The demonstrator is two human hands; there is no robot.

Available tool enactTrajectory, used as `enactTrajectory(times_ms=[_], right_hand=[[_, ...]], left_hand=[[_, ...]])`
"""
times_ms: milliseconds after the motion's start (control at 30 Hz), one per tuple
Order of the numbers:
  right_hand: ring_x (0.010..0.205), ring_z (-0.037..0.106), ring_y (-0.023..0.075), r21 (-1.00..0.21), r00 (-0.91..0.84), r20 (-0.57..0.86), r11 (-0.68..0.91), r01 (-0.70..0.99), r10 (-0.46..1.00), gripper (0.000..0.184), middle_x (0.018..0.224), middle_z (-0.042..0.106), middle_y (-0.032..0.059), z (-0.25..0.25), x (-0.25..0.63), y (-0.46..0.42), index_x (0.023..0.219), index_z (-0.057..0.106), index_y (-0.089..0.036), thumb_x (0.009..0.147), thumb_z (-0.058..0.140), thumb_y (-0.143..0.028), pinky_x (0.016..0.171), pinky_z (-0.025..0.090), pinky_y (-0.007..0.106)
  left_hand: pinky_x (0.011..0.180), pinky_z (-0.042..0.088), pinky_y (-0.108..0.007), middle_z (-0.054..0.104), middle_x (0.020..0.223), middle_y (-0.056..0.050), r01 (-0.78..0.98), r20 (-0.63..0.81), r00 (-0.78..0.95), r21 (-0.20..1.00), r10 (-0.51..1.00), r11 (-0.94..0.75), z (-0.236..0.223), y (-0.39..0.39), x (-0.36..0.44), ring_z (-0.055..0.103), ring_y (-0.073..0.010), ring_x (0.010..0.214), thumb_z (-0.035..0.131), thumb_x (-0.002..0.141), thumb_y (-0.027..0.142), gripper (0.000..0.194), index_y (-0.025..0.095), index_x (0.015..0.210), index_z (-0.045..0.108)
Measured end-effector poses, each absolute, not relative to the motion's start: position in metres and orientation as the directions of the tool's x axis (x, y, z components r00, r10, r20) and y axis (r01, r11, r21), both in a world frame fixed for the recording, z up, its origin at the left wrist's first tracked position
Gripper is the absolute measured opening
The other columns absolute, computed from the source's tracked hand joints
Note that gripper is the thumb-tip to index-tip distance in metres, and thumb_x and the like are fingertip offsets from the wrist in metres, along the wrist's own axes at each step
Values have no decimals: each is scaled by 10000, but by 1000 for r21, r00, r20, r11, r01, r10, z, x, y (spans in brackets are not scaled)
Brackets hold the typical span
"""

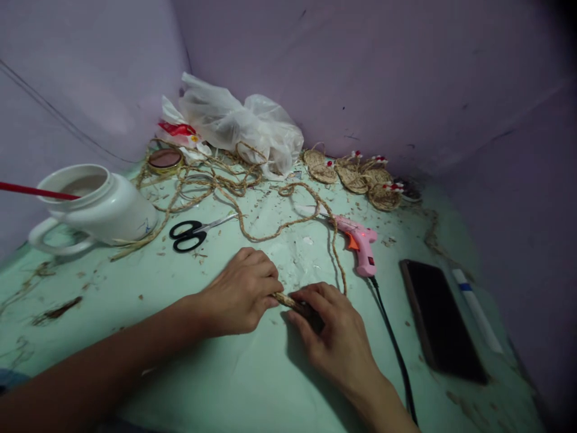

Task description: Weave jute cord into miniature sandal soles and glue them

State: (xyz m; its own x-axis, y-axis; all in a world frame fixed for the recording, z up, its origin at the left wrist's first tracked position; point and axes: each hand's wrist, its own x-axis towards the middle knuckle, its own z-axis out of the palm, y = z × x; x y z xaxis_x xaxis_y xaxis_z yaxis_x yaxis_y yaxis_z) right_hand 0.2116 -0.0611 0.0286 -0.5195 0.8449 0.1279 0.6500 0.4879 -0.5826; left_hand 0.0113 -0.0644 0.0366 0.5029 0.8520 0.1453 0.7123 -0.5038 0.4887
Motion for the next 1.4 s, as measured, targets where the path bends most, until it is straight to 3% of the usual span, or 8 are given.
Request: enactTrajectory(times_ms=[333,700,800,933,1100,1400], right_hand=[[779,553,208,-567,-550,124,514,644,826,84,820,625,53,30,210,-61,850,644,-186,801,582,-157,692,431,344],[782,538,207,-608,-546,286,590,532,787,103,834,627,61,32,214,-63,912,612,-172,815,581,-188,691,406,353],[771,530,197,-571,-534,325,612,547,781,112,826,625,59,31,214,-62,922,621,-169,829,560,-177,685,393,348],[763,520,205,-507,-543,254,588,630,800,133,808,625,54,27,211,-59,891,663,-187,814,561,-150,676,363,356],[761,520,213,-552,-536,205,549,627,819,151,810,627,57,25,211,-58,915,667,-179,807,565,-149,677,361,362],[755,528,209,-612,-501,243,532,585,831,133,791,617,58,24,211,-58,857,645,-181,783,554,-117,684,374,368]], left_hand=[[871,341,-435,592,805,-60,724,119,542,438,832,-534,36,-71,16,488,-215,850,509,828,194,135,156,796,634],[976,290,-462,604,795,-54,678,322,583,313,746,-665,45,-68,8,492,-202,859,464,811,109,143,156,833,597],[956,316,-455,603,809,-62,693,317,550,342,772,-634,44,-66,7,498,-205,865,469,821,145,143,160,838,610],[897,354,-443,605,789,-62,723,231,501,418,834,-551,35,-67,12,516,-209,837,487,805,169,137,162,810,624],[899,342,-451,610,825,-58,692,242,473,493,847,-528,29,-67,15,519,-219,860,557,776,214,132,165,875,629],[903,312,-464,520,719,-21,606,327,401,606,856,-516,22,-67,22,464,-184,774,453,813,97,160,182,749,572]])
